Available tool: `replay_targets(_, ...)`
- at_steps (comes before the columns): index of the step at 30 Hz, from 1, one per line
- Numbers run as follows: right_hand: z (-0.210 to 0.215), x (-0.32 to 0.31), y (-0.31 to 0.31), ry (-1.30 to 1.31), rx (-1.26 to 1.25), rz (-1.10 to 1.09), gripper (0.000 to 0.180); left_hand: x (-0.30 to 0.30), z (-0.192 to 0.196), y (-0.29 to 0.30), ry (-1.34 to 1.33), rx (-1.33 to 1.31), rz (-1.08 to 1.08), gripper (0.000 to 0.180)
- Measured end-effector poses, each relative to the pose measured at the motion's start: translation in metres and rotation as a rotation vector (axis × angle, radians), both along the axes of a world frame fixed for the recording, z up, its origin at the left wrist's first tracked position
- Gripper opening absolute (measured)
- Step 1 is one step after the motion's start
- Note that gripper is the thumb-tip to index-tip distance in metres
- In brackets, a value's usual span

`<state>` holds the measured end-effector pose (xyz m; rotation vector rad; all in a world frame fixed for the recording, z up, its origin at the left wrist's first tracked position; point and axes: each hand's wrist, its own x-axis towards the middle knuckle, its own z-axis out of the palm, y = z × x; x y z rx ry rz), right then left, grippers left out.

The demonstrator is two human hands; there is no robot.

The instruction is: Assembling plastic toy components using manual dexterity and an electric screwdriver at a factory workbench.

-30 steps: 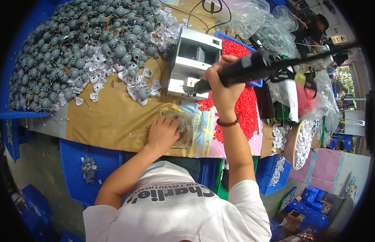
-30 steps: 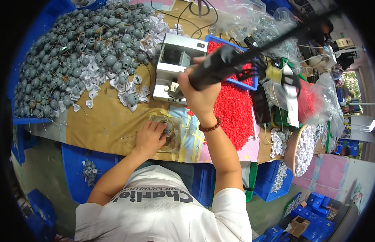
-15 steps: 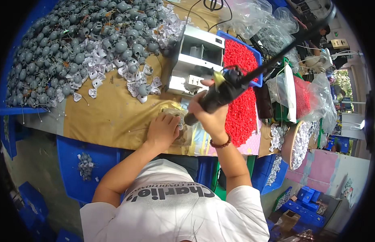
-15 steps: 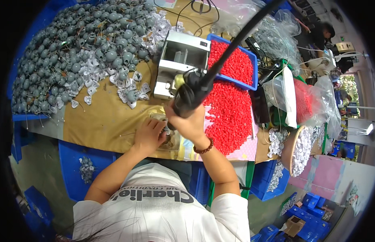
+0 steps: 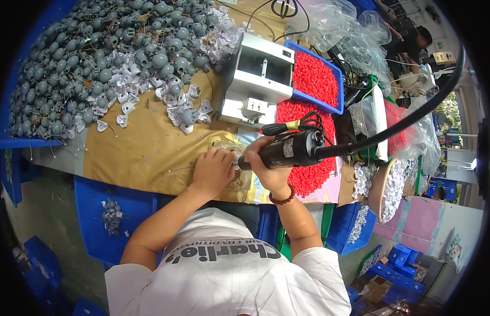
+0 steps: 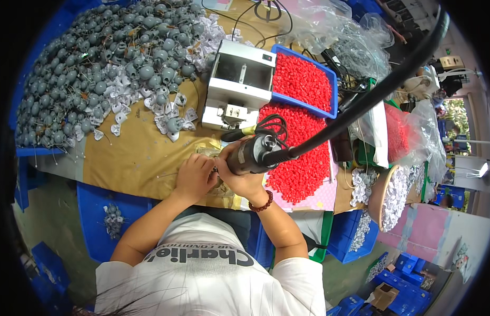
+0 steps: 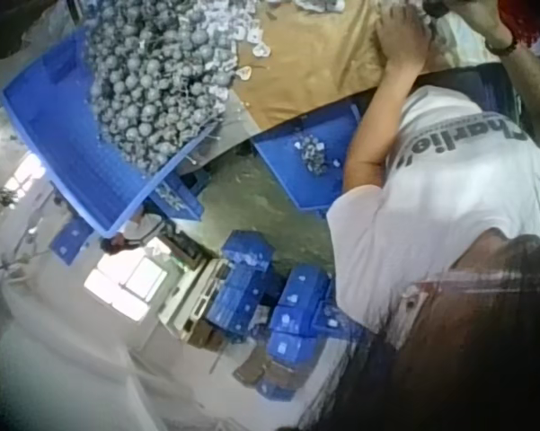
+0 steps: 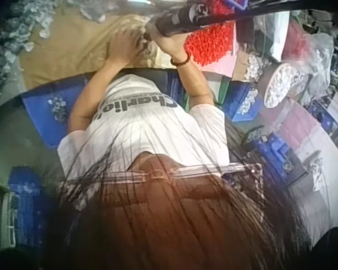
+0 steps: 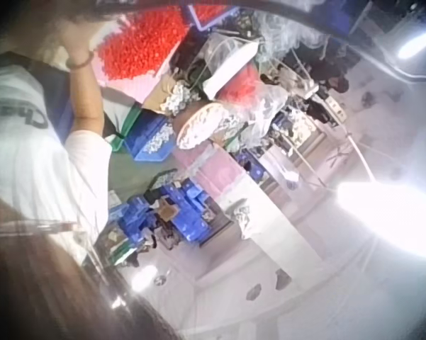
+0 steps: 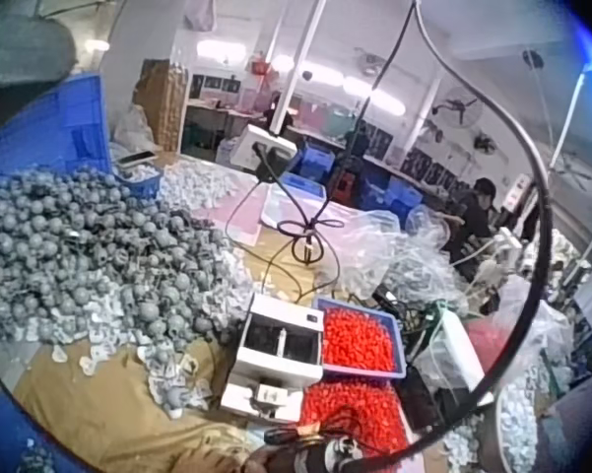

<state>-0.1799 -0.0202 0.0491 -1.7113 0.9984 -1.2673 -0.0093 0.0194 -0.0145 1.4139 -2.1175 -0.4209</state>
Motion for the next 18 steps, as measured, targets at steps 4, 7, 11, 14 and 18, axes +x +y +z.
replay_targets(4,0.008,0.007,0.007,-0.125,0.105,0.007,0.054,0.000,-0.004,0.000,0.039,-0.011,0.001,0.039)
replay_targets(7,-0.004,0.001,0.014,0.016,0.062,0.028,0.053,0.002,-0.003,-0.002,0.070,0.000,-0.012,0.039)
replay_targets(11,-0.010,-0.007,0.024,0.240,-0.005,0.146,0.042,0.004,0.001,-0.003,0.089,0.030,-0.032,0.040)
replay_targets(14,-0.015,-0.007,0.029,0.290,-0.059,0.108,0.040,0.005,0.002,-0.003,0.109,0.041,-0.035,0.040)
replay_targets(18,-0.018,0.001,0.031,0.128,-0.016,0.093,0.037,0.004,0.006,-0.003,0.103,0.063,-0.030,0.039)
